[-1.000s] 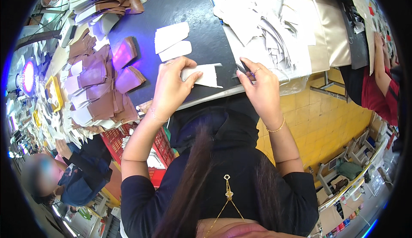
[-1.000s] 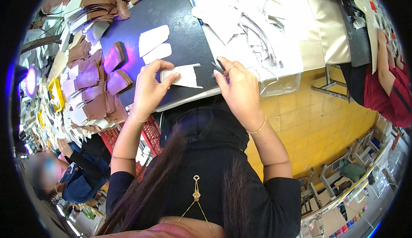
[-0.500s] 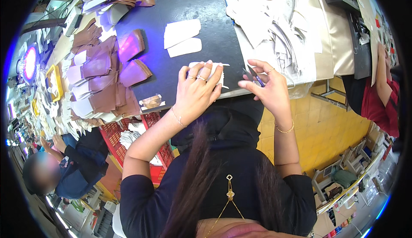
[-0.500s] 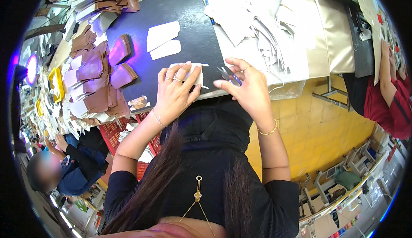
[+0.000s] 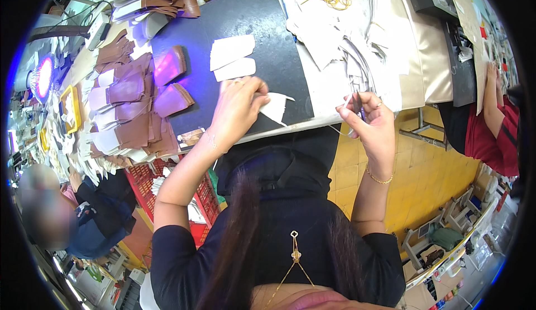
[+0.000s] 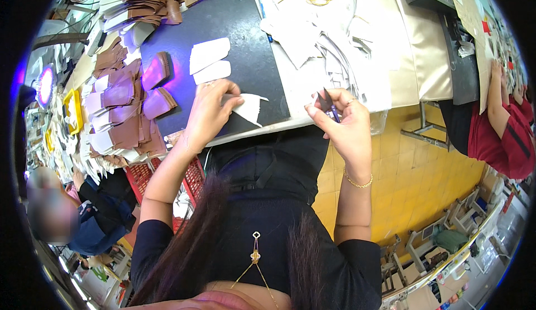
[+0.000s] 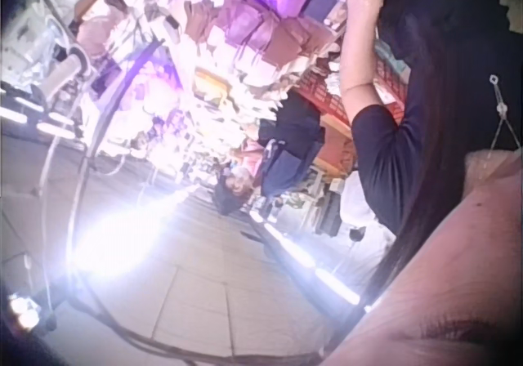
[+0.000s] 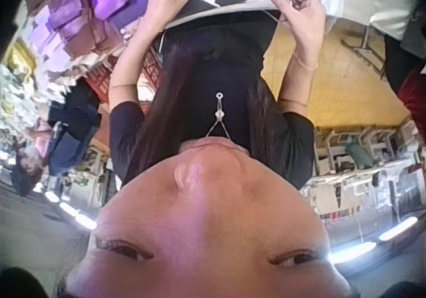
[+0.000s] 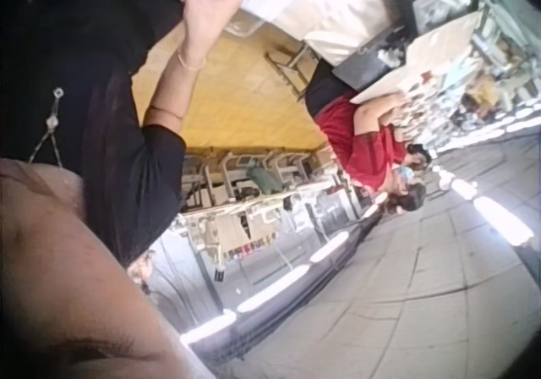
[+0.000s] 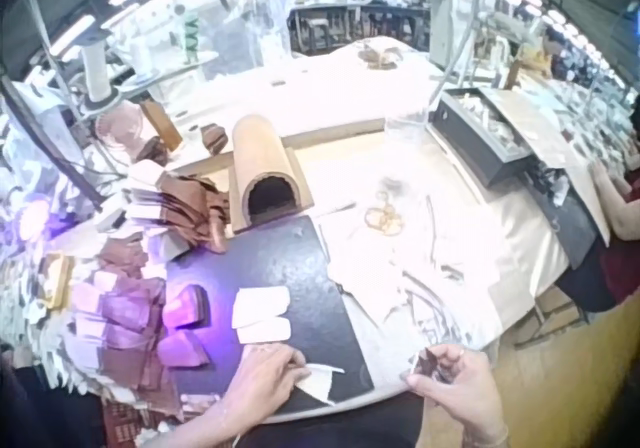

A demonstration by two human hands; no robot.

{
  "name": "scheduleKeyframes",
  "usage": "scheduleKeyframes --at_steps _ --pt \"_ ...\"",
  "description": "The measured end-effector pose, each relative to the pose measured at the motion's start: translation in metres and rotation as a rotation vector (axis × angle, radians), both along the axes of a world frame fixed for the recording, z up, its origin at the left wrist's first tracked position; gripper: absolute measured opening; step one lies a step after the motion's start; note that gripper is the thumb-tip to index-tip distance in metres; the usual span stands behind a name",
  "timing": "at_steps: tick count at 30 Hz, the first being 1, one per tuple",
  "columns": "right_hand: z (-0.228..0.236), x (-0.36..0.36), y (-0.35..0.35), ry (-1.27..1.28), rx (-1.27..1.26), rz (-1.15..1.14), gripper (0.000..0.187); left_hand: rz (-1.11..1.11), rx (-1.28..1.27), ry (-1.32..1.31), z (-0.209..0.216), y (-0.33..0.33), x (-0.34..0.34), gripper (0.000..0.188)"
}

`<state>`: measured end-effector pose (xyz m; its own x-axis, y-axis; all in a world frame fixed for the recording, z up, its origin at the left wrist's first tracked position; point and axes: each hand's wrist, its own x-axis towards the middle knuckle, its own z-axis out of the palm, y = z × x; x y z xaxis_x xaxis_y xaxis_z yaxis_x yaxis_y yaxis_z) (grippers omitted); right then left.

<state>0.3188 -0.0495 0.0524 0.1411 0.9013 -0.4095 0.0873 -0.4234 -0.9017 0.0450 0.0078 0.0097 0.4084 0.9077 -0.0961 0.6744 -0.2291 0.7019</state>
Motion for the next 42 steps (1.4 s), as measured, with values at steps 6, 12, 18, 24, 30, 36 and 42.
scheduleKeyframes --at_steps 6,12,18,24,30,36,42 --pt "0.003 0.002 -0.009 0.008 0.051 -0.031 0.013 -0.100 0.295 -0.249 0.008 0.082 0.054 0.033" --pt "0.009 0.020 -0.018 0.015 0.003 -0.101 0.014 -0.050 0.143 0.232 0.018 0.101 -0.035 0.037" --pt "-0.004 0.002 -0.008 0.182 0.144 0.047 0.015 -0.050 0.010 0.219 -0.004 0.106 -0.061 0.035" --pt "0.000 -0.007 -0.007 0.176 0.166 0.072 0.017 -0.140 0.094 0.198 -0.005 0.120 -0.062 0.035" --pt "0.002 -0.012 -0.004 0.090 0.142 0.034 0.024 -0.054 0.039 0.280 0.000 0.113 -0.055 0.034" --pt "0.005 -0.016 0.002 0.079 0.146 0.024 0.026 0.025 0.062 0.389 0.004 0.099 -0.056 0.030" --pt "0.000 -0.017 0.004 0.091 0.154 0.005 0.026 -0.116 -0.201 0.201 0.027 0.084 -0.081 0.036"
